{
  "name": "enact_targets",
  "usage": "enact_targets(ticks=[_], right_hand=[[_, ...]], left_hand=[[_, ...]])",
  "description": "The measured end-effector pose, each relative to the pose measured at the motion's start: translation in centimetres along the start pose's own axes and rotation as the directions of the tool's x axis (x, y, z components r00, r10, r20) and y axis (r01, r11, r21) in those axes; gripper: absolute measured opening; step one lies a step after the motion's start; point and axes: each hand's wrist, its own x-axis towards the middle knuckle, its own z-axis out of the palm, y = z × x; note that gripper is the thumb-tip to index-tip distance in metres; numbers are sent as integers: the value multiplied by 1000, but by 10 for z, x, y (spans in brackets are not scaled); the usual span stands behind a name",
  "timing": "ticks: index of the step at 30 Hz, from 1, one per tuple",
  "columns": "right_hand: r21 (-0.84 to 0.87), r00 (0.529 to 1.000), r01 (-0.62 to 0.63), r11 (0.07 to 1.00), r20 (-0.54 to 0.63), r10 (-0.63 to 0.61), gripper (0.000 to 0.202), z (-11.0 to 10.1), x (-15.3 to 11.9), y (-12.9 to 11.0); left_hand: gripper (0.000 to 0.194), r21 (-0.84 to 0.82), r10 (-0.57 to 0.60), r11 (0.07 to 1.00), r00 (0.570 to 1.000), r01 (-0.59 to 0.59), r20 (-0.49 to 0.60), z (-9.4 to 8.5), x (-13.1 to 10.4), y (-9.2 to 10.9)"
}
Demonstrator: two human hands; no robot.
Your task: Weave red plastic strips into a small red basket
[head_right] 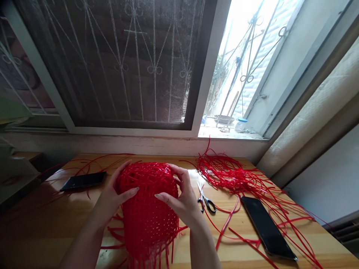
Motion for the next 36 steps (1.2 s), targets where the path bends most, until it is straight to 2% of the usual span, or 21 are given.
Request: enact_targets(ticks=[7, 12, 16, 19, 21, 24, 26, 29, 31, 33, 36], right_hand=[[-105, 993, 56, 993, -101, -67, 44, 11, -3, -1], [-42, 988, -21, 999, -151, 14, 43, 20, -2, -4], [82, 989, -49, 995, -133, 60, 49, 25, 0, -9], [138, 989, -95, 986, -101, 110, 67, 21, 1, -11], [175, 992, -126, 976, -3, 128, 77, 16, 1, -11], [203, 981, -158, 966, 141, 131, 61, 11, 1, -12], [183, 983, -167, 969, 105, 150, 51, 12, 2, -12], [200, 983, -174, 964, -25, 182, 48, 18, 1, -13], [228, 979, -172, 958, -64, 191, 49, 22, 1, -15], [230, 980, -174, 958, -53, 191, 53, 22, 1, -17], [223, 987, -155, 962, 66, 144, 58, 15, 1, -19]], left_hand=[[94, -2, 36, 999, 999, -36, 21, 0, 0, 0], [89, 53, 57, 997, 998, -58, 23, -1, 0, 0], [91, 89, 65, 994, 997, -68, 37, -1, 0, -2], [92, 87, 55, 995, 998, -57, 33, -1, 0, -3], [91, 77, 45, 996, 999, -46, 17, 0, 1, -3], [89, 52, 44, 998, 999, -43, -12, -1, 3, -3], [88, 57, 50, 997, 999, -49, -16, -1, 3, -4], [84, 66, 59, 996, 998, -60, 18, -2, 2, -4], [83, 47, 65, 997, 997, -68, 52, -3, 2, -4], [84, 20, 66, 998, 995, -67, 81, -5, 2, -3], [87, -22, 92, 996, 991, -90, 101, -9, 2, -4]])
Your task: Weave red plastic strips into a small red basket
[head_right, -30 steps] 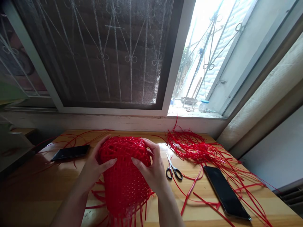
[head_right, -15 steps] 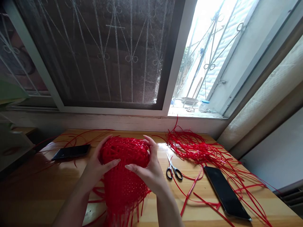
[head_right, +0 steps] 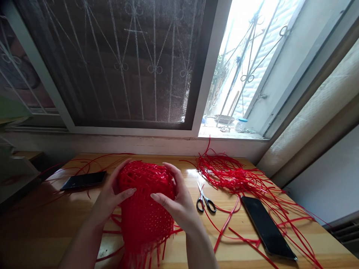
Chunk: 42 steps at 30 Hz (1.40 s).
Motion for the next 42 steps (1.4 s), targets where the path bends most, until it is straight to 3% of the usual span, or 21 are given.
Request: enact_targets(ticks=[7, 14, 17, 22, 25, 27, 29, 32, 36, 39, 42], right_hand=[[-5, 987, 75, 997, 141, -73, 43, -6, -5, -10], [181, 971, -13, 983, 237, -31, 51, -7, -5, -15], [188, 969, -16, 982, 244, -31, 61, -6, -6, -15], [66, 995, 35, 997, 90, -41, 54, 2, -9, -14], [-8, 992, 84, 996, 92, -83, 51, 6, -12, -15], [-29, 985, 108, 994, 140, -103, 46, 8, -15, -18], [-50, 977, 146, 988, 167, -136, 37, 10, -15, -20], [-132, 969, 219, 967, 147, -200, 21, 11, -13, -21], [-211, 962, 265, 941, 118, -245, 17, 9, -10, -19], [-241, 963, 270, 932, 95, -254, 14, 7, -12, -20], [-227, 966, 253, 940, 111, -234, 11, 5, -13, -24]], left_hand=[[93, -20, 168, 986, 986, -167, 16, -7, -1, -3], [96, -5, 191, 982, 981, -191, 43, -7, 0, -8], [97, 30, 206, 978, 979, -206, 12, -4, 3, -13], [87, 73, 45, 997, 985, -33, -168, 13, 5, -11], [70, 55, -39, 997, 979, 51, -200, 20, -3, -6], [71, -62, -57, 997, 993, 51, -99, 21, -11, -5], [87, -168, 22, 986, 998, -12, 54, 19, -19, -5], [106, -90, 121, 990, 974, -105, 194, 14, -23, -6], [99, 117, 159, 972, 936, -204, 313, 12, -20, -4], [89, 136, 218, 944, 879, -300, 423, 12, -17, -4], [85, 97, 237, 942, 844, -320, 481, 11, -14, -6]])
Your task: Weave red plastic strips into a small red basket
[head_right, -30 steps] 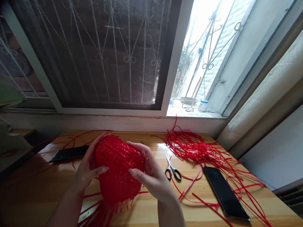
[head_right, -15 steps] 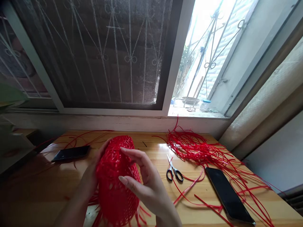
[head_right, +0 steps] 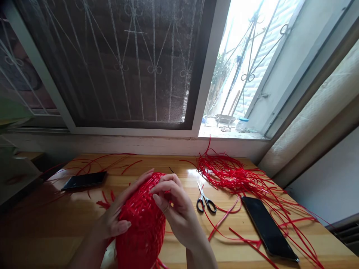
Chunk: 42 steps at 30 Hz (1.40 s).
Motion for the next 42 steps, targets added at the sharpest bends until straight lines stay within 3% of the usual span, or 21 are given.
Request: enact_targets(ticks=[7, 11, 17, 23, 32, 38, 42], right_hand=[[-66, 980, 2, 998, 199, 11, 6, -2, -1, -7], [-136, 976, -35, 990, 209, 64, 13, -2, -2, -6], [-127, 974, -77, 989, 204, 102, 19, -1, -1, -6], [-162, 973, -124, 979, 171, 152, 19, 2, -2, -5], [-154, 985, -24, 988, 163, 50, 14, 4, 1, 1], [-100, 983, 118, 988, 151, -102, 14, 1, 4, 12], [-143, 964, 170, 975, 229, -134, 8, 0, 6, 10]], left_hand=[[82, -77, 5, 997, 998, 0, 60, -6, 1, -8], [87, -113, 1, 994, 995, 10, 99, -10, 1, -10], [63, -114, -31, 993, 996, 40, 79, -8, 2, -6], [59, -99, -9, 995, 999, 14, 51, -8, 5, -1], [59, -106, -28, 994, 1000, 29, 9, -8, 2, -2], [58, -113, -48, 992, 999, 48, 0, -9, 2, 0], [61, -112, -58, 992, 998, 58, 5, -10, 2, 0]])
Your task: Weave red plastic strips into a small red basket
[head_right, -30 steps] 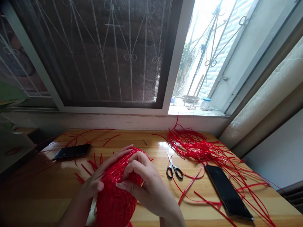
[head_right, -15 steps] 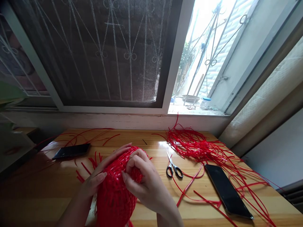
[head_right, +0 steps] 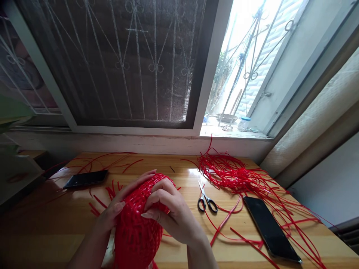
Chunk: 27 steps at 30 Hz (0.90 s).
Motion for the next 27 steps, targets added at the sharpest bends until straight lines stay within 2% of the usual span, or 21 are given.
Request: enact_targets(ticks=[4, 7, 10, 15, 17, 20, 23, 27], right_hand=[[-79, 1000, -28, 996, 6, 29, 10, 1, 0, -6], [-76, 998, -60, 995, 6, 61, 11, 2, 0, -8], [-96, 998, -64, 993, -8, 63, 11, 4, -1, -7], [-181, 998, -26, 983, -58, 15, 11, 9, -3, -3], [-199, 996, -9, 980, -84, -8, 11, 10, -2, -1], [-228, 993, 19, 974, -106, -45, 12, 11, -2, 1], [-254, 993, 45, 966, -97, -72, 12, 12, -1, 1], [-314, 988, 81, 946, -97, -117, 13, 14, -1, -1]], left_hand=[[67, -14, 18, 1000, 1000, -19, -4, 0, 0, -3], [70, -28, 30, 999, 1000, -30, 3, 1, 0, -5], [82, -27, 43, 999, 999, -43, 3, 0, 1, -6], [96, 99, 16, 995, 999, -13, -35, 1, -3, -1], [90, 163, -1, 987, 997, 13, -72, 5, -5, 7], [64, 237, -60, 967, 986, 97, -159, 14, -8, 20], [63, 281, -86, 949, 975, 142, -204, 19, -8, 27], [64, 274, -81, 952, 973, 140, -216, 20, -8, 25]])
